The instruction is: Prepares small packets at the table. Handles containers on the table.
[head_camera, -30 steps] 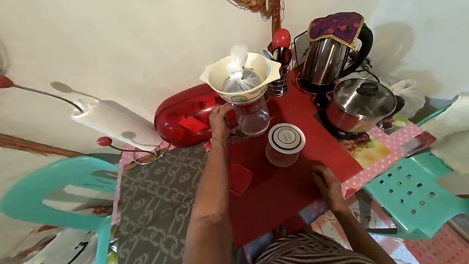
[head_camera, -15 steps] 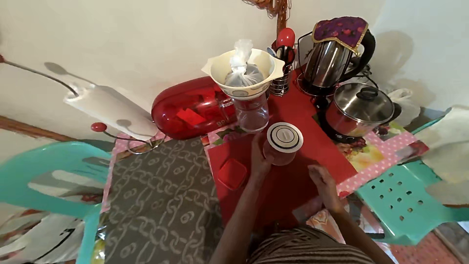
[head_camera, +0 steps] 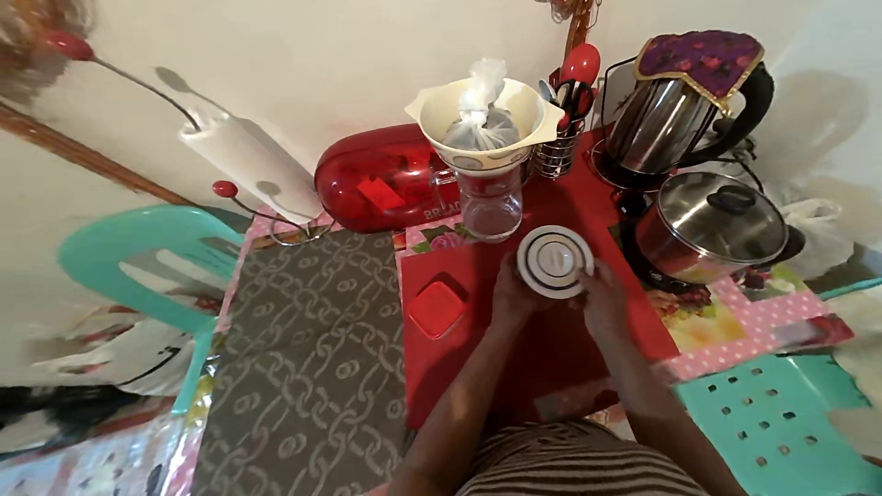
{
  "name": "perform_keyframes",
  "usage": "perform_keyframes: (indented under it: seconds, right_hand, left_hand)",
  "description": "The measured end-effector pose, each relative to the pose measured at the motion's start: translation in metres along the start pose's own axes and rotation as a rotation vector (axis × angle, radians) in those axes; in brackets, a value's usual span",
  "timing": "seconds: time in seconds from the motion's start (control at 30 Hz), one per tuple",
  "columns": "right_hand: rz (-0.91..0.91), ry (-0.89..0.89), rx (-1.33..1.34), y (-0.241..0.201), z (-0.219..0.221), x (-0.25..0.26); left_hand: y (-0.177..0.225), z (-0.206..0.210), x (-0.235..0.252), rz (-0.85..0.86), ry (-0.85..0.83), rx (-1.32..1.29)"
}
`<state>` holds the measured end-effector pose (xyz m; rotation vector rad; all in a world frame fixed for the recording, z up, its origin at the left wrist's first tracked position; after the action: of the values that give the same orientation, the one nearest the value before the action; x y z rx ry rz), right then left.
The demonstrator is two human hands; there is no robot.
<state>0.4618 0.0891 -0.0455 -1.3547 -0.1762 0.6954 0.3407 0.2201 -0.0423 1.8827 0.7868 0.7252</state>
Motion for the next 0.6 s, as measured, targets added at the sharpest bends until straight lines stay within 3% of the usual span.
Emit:
perform_keyframes:
  seconds: [0.13, 0.3, 0.53, 0.6]
  right_hand:
    - [-0.175, 0.127, 0.058, -0.001, -0.059, -0.024]
    - [-0.145, 0.201, -0.079, 0.019, -0.108, -0.043]
    - [-0.219, 0.128, -0.212, 0.023, -0.103, -0.051]
    - [-0.128, 0.142, -0.234, 0.020, -0.101, -0.053]
  left_hand:
    - [0.008, -0.012, -0.008, 0.060, 0.015, -0.024]
    - [0.054, -0.037, -0.035, 0.282, 0.071, -0.024]
    - [0.143, -0.061, -0.081, 0.489, -0.058, -0.194]
    - [0.171, -0.067, -0.092, 0.567, -0.070, -0.192]
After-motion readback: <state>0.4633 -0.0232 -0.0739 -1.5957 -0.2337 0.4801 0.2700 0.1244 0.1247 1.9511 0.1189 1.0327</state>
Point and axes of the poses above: each hand's wrist, its own x-axis towards the middle knuckle, its own z-axis out of the palm, y = z × x, the point moved 10 cm from there along x, towards the middle knuckle, and after that the axes turned 4 degrees about z, right-handed, at the moved point
